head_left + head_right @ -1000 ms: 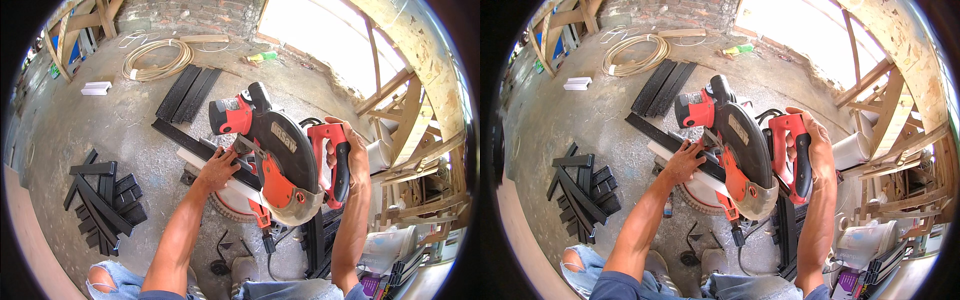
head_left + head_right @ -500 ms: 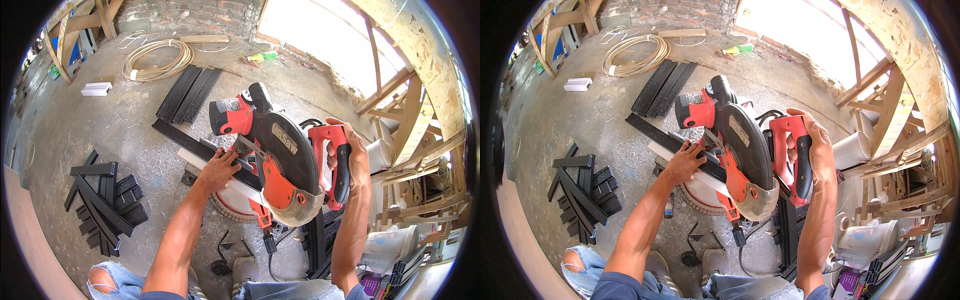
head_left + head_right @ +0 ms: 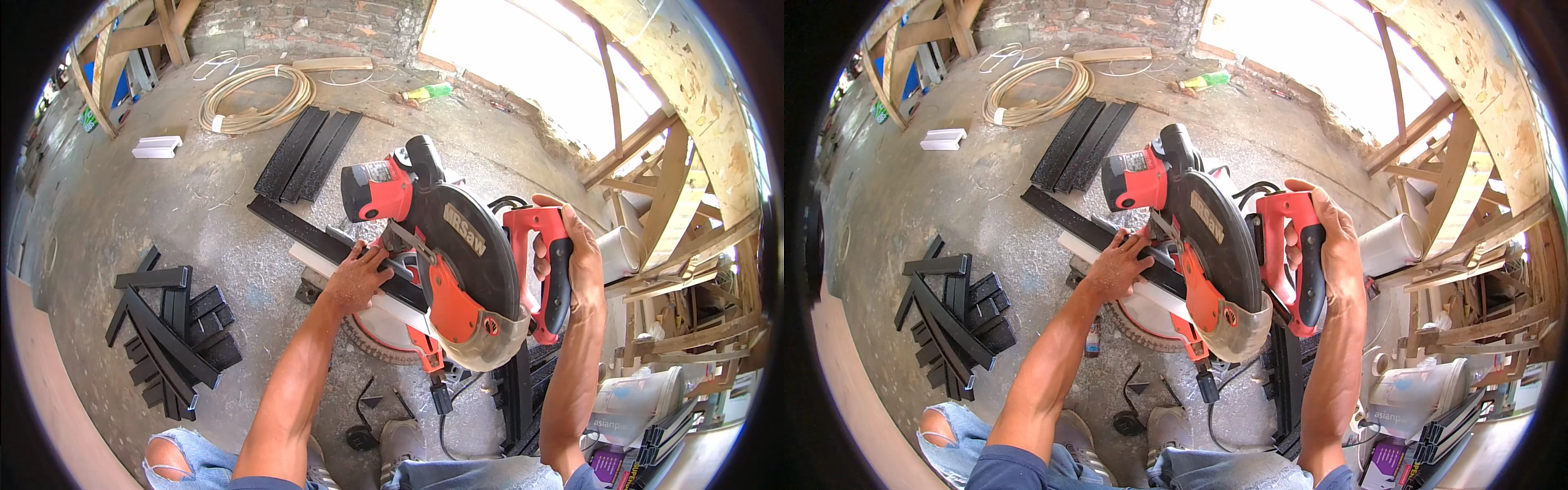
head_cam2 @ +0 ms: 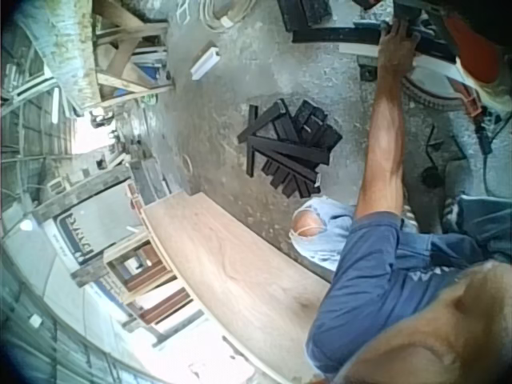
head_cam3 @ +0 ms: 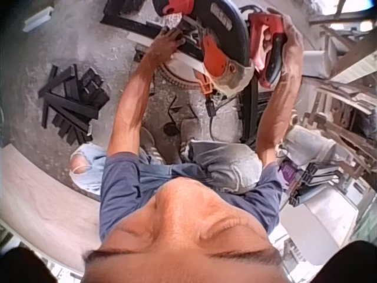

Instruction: The person positions black plastic planks on a miter saw and makes multiple cuts. The person moves the cut pieces aside and aligns the remaining planks before cutting them one by one.

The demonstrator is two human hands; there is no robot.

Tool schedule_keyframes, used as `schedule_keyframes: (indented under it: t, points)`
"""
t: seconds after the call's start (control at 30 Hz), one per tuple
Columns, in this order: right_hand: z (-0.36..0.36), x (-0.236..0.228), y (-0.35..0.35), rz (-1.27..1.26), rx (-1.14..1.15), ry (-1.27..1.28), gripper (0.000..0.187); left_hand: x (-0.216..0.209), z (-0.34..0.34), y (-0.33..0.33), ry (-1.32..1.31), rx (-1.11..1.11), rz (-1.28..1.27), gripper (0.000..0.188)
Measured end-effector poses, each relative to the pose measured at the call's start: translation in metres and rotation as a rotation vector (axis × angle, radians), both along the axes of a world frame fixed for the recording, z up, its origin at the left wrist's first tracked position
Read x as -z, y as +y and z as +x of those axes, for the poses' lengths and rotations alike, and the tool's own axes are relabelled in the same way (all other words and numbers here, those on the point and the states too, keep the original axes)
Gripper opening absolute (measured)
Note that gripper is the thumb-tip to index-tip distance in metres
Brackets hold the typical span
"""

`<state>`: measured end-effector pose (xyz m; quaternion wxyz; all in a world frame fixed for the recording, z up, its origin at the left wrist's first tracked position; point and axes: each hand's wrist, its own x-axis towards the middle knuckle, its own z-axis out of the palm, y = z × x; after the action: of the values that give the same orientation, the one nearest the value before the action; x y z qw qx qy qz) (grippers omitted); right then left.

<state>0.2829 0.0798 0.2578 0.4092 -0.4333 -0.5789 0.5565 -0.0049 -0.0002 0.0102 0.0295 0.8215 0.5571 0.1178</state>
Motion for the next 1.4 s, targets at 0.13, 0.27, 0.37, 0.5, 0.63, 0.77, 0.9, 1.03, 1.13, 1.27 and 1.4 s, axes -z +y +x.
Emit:
schedule_keyframes:
  t: [0.13,0.27,0.37,0.5,0.63,0.77,0.9,1.03,1.13,1.27,1.4]
  points:
    - [0.000,0.001,0.000,-0.003,0.005,-0.005,0.057,0.001,-0.001,0.000,-0.004,0.000,0.010,0.049]
    - [0.001,0.003,0.000,0.018,0.000,-0.011,0.057,-0.002,0.001,0.002,0.057,0.004,-0.019,0.053]
    - [0.002,0.003,0.000,0.019,-0.011,0.002,0.057,0.003,-0.001,0.000,-0.029,0.006,0.042,0.046]
    - [0.002,0.003,-0.002,-0.002,-0.004,0.015,0.059,0.002,0.000,0.001,-0.025,0.009,0.048,0.045]
    - [0.001,0.004,-0.004,0.005,0.012,0.011,0.059,0.005,0.000,0.001,-0.034,0.006,0.059,0.045]
    - [0.001,0.004,-0.006,0.007,0.022,0.005,0.060,0.005,0.000,0.001,-0.050,0.004,0.051,0.044]
    - [0.002,0.006,-0.006,0.021,0.018,0.016,0.060,0.005,0.000,0.000,-0.042,0.003,0.051,0.044]
    - [0.008,0.008,-0.006,0.021,0.000,-0.016,0.054,0.004,0.001,0.001,-0.035,0.006,0.036,0.044]
    - [0.009,0.010,-0.006,0.019,-0.004,-0.010,0.055,0.003,0.001,0.001,-0.038,0.003,0.028,0.044]
    - [0.010,0.012,-0.007,0.014,-0.020,0.020,0.056,0.003,0.000,0.000,-0.036,-0.002,0.031,0.044]
    - [0.010,0.012,-0.009,0.022,0.000,0.008,0.056,0.005,0.001,0.001,-0.043,0.003,0.027,0.043]
